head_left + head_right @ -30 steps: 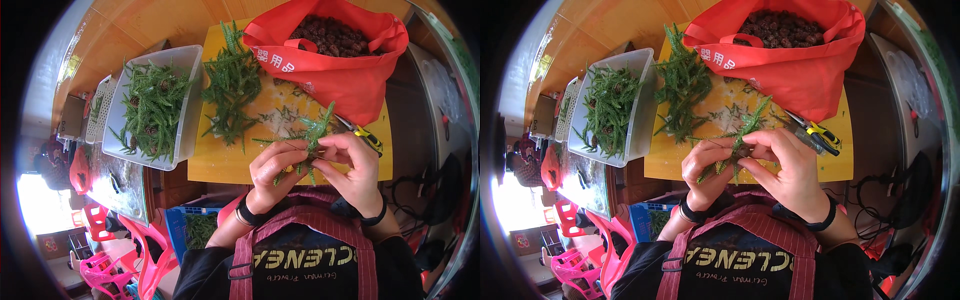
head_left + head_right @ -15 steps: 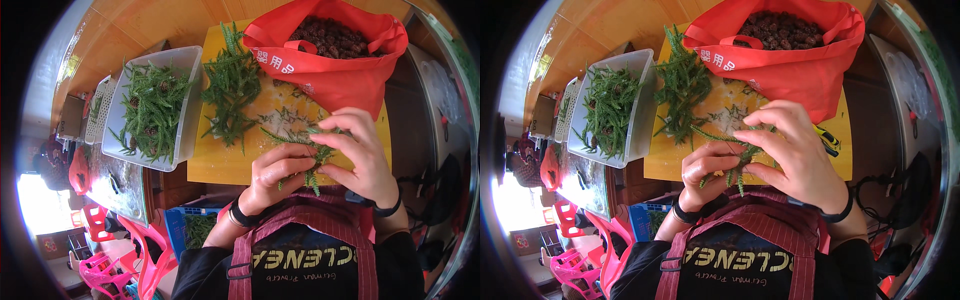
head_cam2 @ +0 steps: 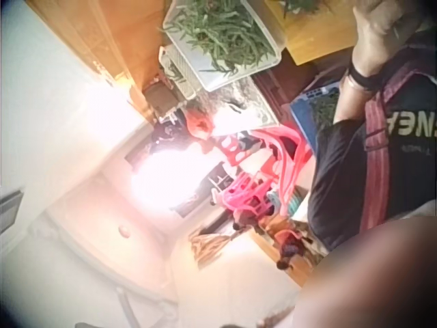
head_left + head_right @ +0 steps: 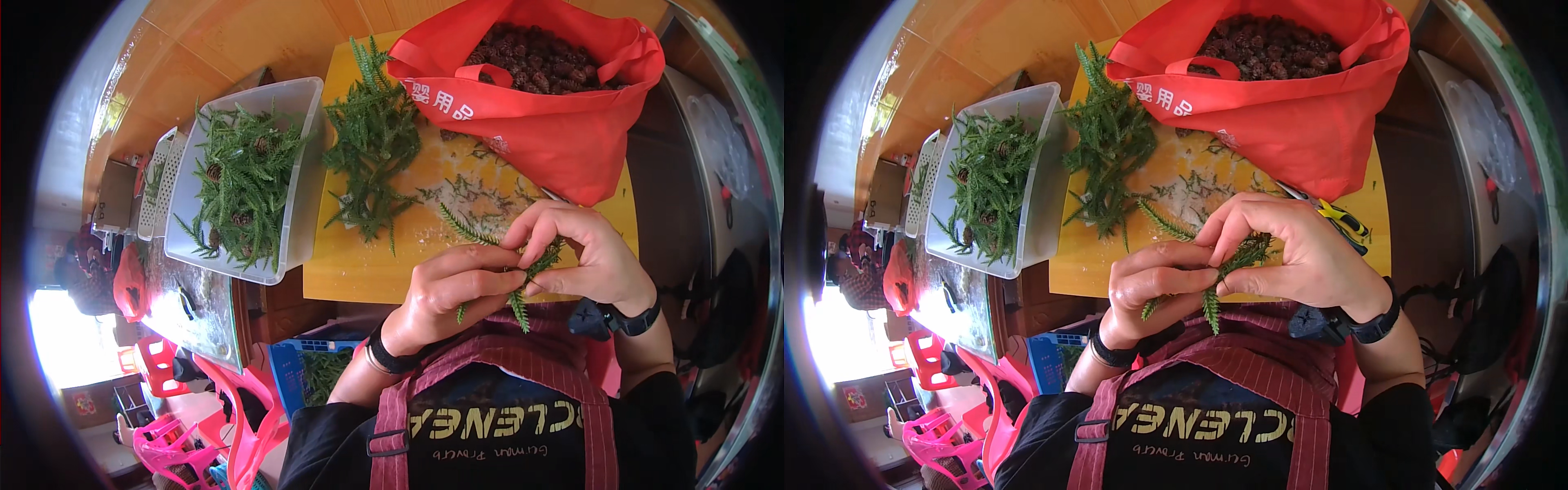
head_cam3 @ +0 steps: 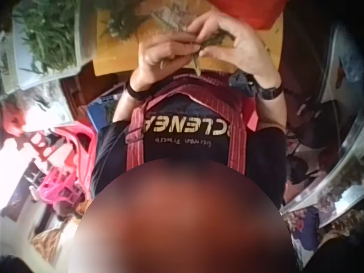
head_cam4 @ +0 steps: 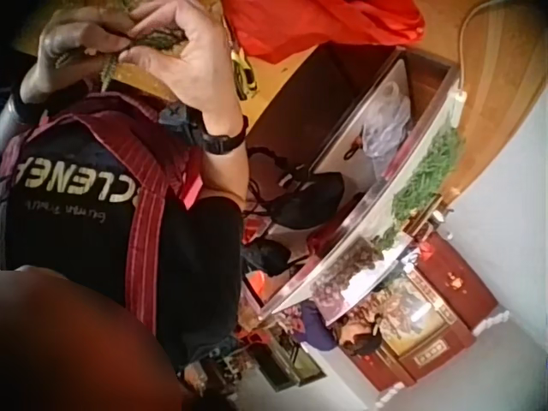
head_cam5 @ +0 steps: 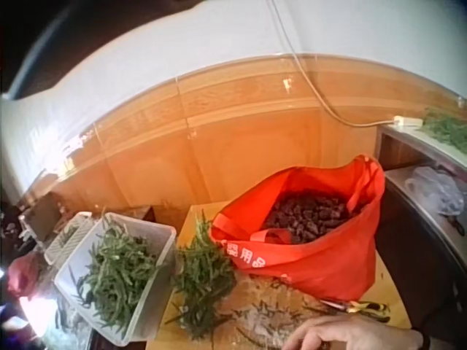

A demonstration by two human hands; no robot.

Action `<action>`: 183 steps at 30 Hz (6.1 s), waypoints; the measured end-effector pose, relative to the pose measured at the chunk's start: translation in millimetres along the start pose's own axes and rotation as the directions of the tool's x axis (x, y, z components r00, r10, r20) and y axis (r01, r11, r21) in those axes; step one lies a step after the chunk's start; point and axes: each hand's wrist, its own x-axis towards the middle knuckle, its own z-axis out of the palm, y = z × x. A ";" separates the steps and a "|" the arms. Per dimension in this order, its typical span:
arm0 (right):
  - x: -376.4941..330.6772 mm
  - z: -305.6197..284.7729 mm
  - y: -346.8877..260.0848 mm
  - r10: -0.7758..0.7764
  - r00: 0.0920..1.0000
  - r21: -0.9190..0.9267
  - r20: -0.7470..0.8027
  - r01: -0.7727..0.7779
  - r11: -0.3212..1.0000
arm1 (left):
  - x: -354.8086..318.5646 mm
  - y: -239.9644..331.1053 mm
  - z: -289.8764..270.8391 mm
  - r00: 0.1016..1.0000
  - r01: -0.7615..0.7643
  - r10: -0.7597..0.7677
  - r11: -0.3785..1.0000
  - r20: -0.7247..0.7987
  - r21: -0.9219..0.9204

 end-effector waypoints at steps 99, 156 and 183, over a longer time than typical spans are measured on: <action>-59.2 -66.9 -19.2 0.119 0.984 -0.488 0.130 -0.041 0.872 | -2.8 -9.6 0.8 0.936 0.309 -0.326 0.585 0.131 -0.750; -12.9 -69.7 -27.9 -0.040 0.925 -0.471 0.377 0.229 0.852 | -13.3 -4.8 -11.3 0.820 0.487 -0.445 0.215 0.359 -0.847; -52.4 -19.6 -46.3 -0.031 0.994 -0.703 -0.107 -0.053 0.709 | 9.8 17.4 -4.1 0.962 0.047 0.043 0.947 -0.270 0.319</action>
